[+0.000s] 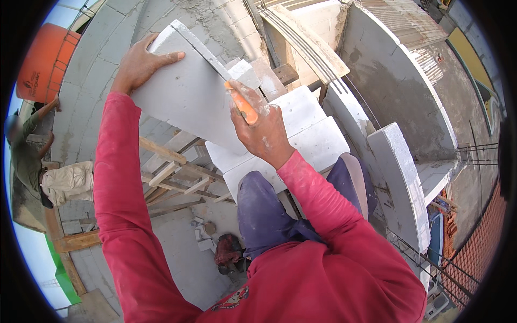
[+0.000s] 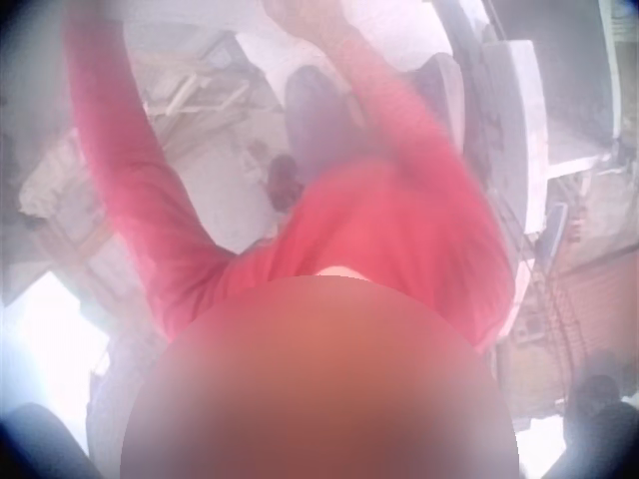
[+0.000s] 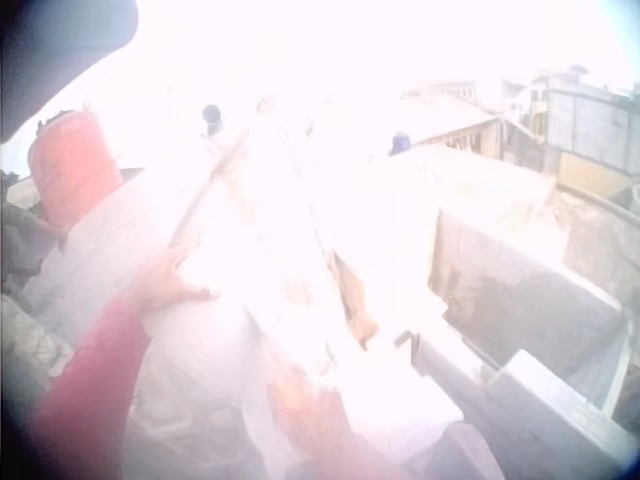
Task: The person measures and cuts white foam blocks using a hand saw and utility knife, then applies mortar to a wall section using a trowel. The person handles the foam blocks, saw, knife, tape measure, and mortar bucket throughout the process.
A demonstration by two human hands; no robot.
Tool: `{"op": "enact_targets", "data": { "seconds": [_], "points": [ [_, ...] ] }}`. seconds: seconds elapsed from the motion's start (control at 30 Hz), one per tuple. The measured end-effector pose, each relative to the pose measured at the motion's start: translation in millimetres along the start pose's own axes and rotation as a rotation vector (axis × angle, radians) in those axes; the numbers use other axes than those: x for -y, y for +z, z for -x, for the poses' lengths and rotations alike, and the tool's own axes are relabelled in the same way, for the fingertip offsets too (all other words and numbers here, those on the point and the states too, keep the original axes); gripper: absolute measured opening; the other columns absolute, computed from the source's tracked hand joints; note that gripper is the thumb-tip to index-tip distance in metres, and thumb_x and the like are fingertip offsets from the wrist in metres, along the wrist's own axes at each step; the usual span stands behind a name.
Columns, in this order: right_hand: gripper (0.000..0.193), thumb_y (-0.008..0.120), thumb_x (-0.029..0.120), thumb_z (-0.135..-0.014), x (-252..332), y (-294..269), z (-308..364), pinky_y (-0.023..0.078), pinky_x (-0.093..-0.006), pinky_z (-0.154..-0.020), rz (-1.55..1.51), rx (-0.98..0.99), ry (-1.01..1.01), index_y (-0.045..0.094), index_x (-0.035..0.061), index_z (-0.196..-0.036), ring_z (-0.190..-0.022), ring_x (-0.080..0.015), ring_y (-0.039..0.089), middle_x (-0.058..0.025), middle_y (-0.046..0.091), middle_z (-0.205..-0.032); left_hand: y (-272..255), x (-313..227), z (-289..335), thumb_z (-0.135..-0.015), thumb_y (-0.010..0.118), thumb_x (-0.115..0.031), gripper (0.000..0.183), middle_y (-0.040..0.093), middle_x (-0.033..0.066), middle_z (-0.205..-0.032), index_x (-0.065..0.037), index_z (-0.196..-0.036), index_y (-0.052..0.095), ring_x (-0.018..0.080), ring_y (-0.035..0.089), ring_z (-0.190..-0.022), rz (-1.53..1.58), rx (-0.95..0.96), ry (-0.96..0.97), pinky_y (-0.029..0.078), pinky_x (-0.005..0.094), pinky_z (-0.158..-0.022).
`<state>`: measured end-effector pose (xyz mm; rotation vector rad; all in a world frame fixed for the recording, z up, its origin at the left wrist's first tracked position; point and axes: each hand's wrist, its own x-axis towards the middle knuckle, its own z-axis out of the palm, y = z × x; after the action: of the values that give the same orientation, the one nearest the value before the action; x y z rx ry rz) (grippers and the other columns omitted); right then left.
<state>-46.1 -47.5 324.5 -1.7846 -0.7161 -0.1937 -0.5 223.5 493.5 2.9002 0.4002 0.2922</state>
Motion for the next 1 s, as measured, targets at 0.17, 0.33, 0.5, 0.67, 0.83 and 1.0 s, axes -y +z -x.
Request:
{"op": "enact_targets", "data": {
  "seconds": [0.17,0.33,0.5,0.67,0.83,1.0],
  "points": [
    [0.041,0.066,0.012,-0.099,-1.4,4.2,-6.3,0.06,-0.0423,-0.072,-0.085,0.017,-0.046,0.06,0.0037,-0.139,-0.084,-0.0381,0.074,-0.015,0.073,-0.125,-7.3,12.5,0.5,-0.07,0.085,-0.07,0.102,0.076,0.0215,-0.111,-0.003,-0.143,0.061,0.0315,0.077,-0.094,0.093,0.056,0.057,0.062,0.0438,-0.086],
    [0.04,0.067,0.011,-0.099,-3.9,-5.4,-4.4,0.06,-0.0424,-0.072,-0.138,0.001,-0.077,0.061,0.0051,-0.138,-0.085,-0.0382,0.074,-0.0124,0.072,-0.128,14.0,-38.9,-28.9,-0.078,0.07,-0.082,0.102,0.075,0.0226,-0.118,-0.004,-0.143,0.062,0.0339,0.075,-0.106,-0.129,-0.028,0.135,0.057,0.0493,-0.097],
    [0.04,0.067,0.011,-0.099,-3.1,-19.4,25.0,0.059,-0.0423,-0.069,-0.123,0.01,-0.039,0.061,0.0033,-0.138,-0.085,-0.0369,0.075,-0.0142,0.073,-0.124,26.7,-41.2,-37.1,-0.084,0.07,-0.072,0.087,0.074,0.0222,-0.121,-0.007,-0.141,0.064,0.0363,0.072,-0.113,-0.322,-0.092,0.078,0.053,0.047,-0.102],
    [0.04,0.068,0.009,-0.097,2.2,-30.5,40.7,0.06,-0.0418,-0.071,-0.073,0.003,-0.055,0.061,0.0015,-0.136,-0.088,-0.035,0.076,-0.0172,0.073,-0.125,28.1,-45.1,-41.8,-0.084,0.071,-0.065,0.082,0.076,0.0211,-0.118,-0.005,-0.14,0.064,0.0351,0.073,-0.109,-0.298,-0.083,0.037,0.054,0.046,-0.099],
    [0.044,0.069,0.007,-0.096,-3.5,-9.9,-2.7,0.062,-0.0386,-0.077,0.032,0.176,0.034,0.061,0.0015,-0.139,-0.097,-0.0341,0.077,-0.0175,0.072,-0.131,23.1,-43.4,-39.5,-0.083,0.072,-0.06,0.081,0.077,0.0203,-0.116,-0.004,-0.141,0.064,0.0346,0.076,-0.101,-0.323,-0.091,0.065,0.056,0.045,-0.095],
    [0.045,0.068,0.012,-0.097,-0.4,-20.1,48.1,0.06,-0.0427,-0.074,-0.06,-0.023,-0.069,0.059,0.001,-0.14,-0.086,-0.0367,0.075,-0.0183,0.074,-0.119,26.7,-44.2,-41.0,-0.08,0.071,-0.055,0.079,0.078,0.0179,-0.113,-0.005,-0.14,0.065,0.0324,0.076,-0.098,-0.314,-0.087,0.035,0.058,0.0439,-0.092]
  ]
}}
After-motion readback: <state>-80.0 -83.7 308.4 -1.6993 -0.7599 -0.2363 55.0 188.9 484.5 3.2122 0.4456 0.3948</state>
